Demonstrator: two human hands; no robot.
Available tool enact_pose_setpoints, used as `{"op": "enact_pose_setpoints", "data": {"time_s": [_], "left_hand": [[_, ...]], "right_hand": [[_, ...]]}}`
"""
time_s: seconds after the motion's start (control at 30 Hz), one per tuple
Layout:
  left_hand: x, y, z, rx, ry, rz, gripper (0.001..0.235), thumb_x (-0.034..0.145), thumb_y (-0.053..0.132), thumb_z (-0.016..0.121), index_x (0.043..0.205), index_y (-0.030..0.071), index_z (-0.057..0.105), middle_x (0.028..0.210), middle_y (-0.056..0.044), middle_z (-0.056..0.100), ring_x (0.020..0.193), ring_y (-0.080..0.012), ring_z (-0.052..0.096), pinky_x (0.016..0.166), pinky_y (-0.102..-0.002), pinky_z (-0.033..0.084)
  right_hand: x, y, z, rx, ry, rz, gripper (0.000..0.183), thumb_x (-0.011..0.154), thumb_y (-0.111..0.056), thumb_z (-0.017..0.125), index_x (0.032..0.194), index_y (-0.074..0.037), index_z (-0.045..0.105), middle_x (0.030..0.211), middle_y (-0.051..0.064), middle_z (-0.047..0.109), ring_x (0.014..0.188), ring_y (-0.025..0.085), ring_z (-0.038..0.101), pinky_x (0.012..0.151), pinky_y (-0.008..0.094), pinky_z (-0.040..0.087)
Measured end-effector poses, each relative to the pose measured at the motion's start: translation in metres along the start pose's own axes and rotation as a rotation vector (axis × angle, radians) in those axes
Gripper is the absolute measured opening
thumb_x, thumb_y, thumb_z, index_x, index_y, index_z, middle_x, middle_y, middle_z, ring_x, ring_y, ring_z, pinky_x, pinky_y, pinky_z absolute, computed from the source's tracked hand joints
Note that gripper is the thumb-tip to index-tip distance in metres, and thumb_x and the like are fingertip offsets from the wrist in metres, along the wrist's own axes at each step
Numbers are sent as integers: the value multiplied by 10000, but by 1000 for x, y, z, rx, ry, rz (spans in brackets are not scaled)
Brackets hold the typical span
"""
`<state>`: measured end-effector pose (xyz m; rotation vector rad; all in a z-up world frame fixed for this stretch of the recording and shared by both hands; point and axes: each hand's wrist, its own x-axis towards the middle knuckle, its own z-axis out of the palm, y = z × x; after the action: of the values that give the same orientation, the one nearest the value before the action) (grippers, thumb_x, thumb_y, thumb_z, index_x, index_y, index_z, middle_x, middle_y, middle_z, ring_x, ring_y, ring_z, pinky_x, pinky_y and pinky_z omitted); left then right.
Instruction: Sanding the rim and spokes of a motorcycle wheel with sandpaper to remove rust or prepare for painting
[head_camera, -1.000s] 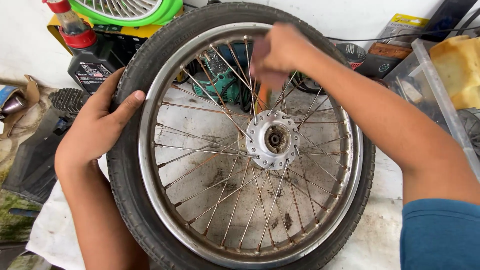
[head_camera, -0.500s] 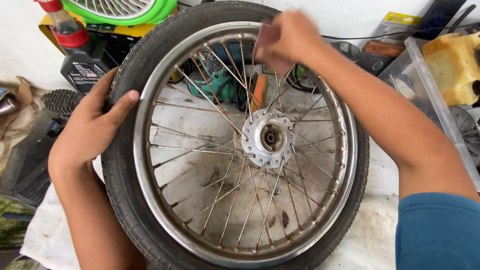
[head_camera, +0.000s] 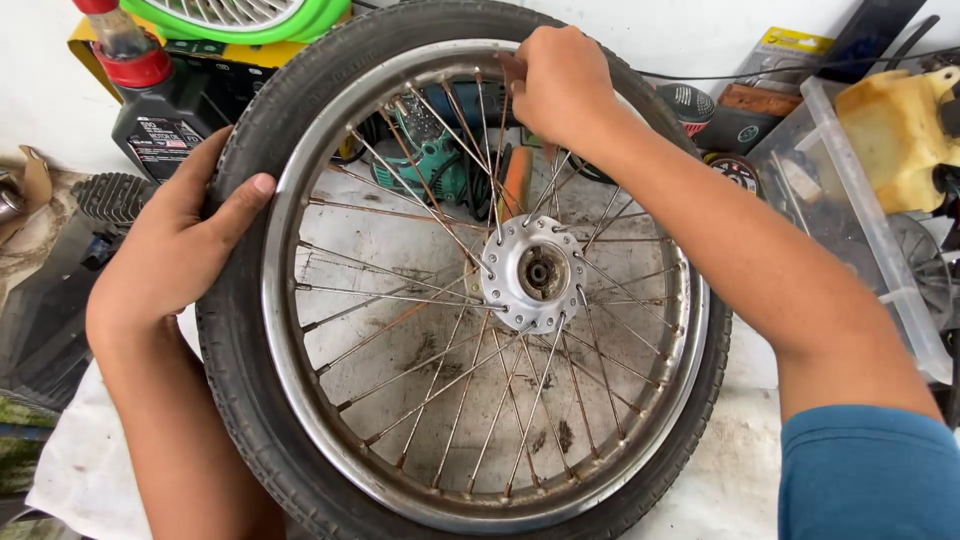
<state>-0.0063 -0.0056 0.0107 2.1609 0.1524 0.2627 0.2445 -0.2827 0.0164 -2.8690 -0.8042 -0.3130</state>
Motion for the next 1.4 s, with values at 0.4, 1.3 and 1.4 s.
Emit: {"op": "enact_pose_setpoints", "data": {"time_s": [0.4,1.3,1.4], "left_hand": [[2,-7,0,-11,-3,15,622,1009,339,508,1552,60,389,1517,-77,518,1342,-170,466,1124,-346,330],[1,0,-4,28,6,-136,703,958,440,521,1570,125,380,1547,-51,512,1385,-181,476,1129,-358,328],[3,3,-1,16,-4,-142,706,953,442,519,1572,133,378,1555,-31,509,1393,-168,470,1133,-352,326]], "right_hand": [[-30,-8,-31,-7,-119,-52,510,894,127,505,1195,-200,754,1135,106,749,649,238,601,491,351,422],[-14,32,10,-249,-341,-703,613,805,7,565,1410,-89,568,1534,102,505,1490,256,374,1200,571,237],[-33,6,-16,-225,-424,-574,623,763,48,544,1371,-76,599,1380,113,604,1249,302,542,1017,586,427]]}}
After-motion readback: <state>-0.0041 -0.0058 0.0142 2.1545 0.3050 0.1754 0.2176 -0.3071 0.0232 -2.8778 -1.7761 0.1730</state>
